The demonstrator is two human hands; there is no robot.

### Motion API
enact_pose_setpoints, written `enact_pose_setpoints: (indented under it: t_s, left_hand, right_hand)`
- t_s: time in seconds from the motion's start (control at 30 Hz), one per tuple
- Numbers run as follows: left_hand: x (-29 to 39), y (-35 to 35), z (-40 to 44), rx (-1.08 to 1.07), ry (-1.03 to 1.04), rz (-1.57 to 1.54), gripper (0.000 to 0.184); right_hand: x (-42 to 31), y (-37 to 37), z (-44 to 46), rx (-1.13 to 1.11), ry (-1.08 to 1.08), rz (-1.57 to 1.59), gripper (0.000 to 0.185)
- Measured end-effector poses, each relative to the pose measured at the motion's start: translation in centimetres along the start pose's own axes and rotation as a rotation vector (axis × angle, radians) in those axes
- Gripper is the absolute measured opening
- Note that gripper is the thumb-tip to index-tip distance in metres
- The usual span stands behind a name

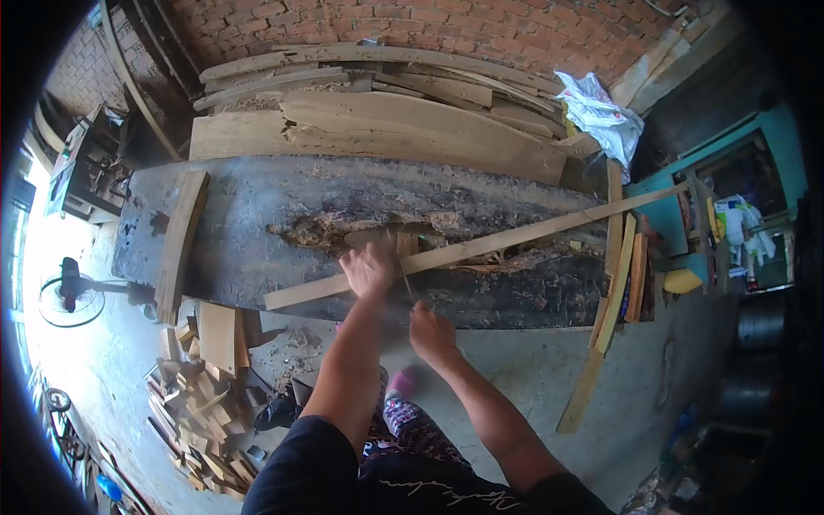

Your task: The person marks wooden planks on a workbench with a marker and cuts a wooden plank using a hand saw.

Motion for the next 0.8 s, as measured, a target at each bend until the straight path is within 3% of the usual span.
enact_pose_setpoints:
  t_s: [0.2,0.3,0.37,0.47,0.67,0.8]
  left_hand:
    - [0.1,0.6,0.1,-0.008,0.026,0.033,0.029]
    - [0.6,-0.2,-1.4,0.111,0.102,0.029,0.027]
    - [0.9,-0.7,-1.3,0.089,0.094,0.038,0.028]
    - [0.9,-0.6,-1.0,0.010,0.082,0.037,0.029]
    - [1.0,0.2,-0.8,0.026,0.085,0.076,0.031]
    - [1.9,-3.0,-1.2,0.017,0.063,0.062,0.034]
  right_hand:
    - [-0.5,-2.1,-1.4,-0.046,0.031,0.054,0.021]
    - [0.2,-1.5,-1.9,-0.114,0.110,-0.005,0.020]
    - [-0.2,-1.1,-0.2,0.014,-0.048,0.031,0.019]
    - [-0.4,-0.2,3.4,-0.003,-0.043,0.058,0.018]
    - [-0.3,-1.4,0.5,-0.084,0.050,0.019,0.015]
    - [-0.6,-0.4,4.8,-0.036,0.012,0.044,0.015]
Point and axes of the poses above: each hand's wrist, its own z-axis towards the middle knuckle, its own y-axis out of the palm, x = y × z, the point moved 9 cm from there along z, towards the middle knuckle, and after that the axes turned 15 degrees about z, right-handed, at the moved point
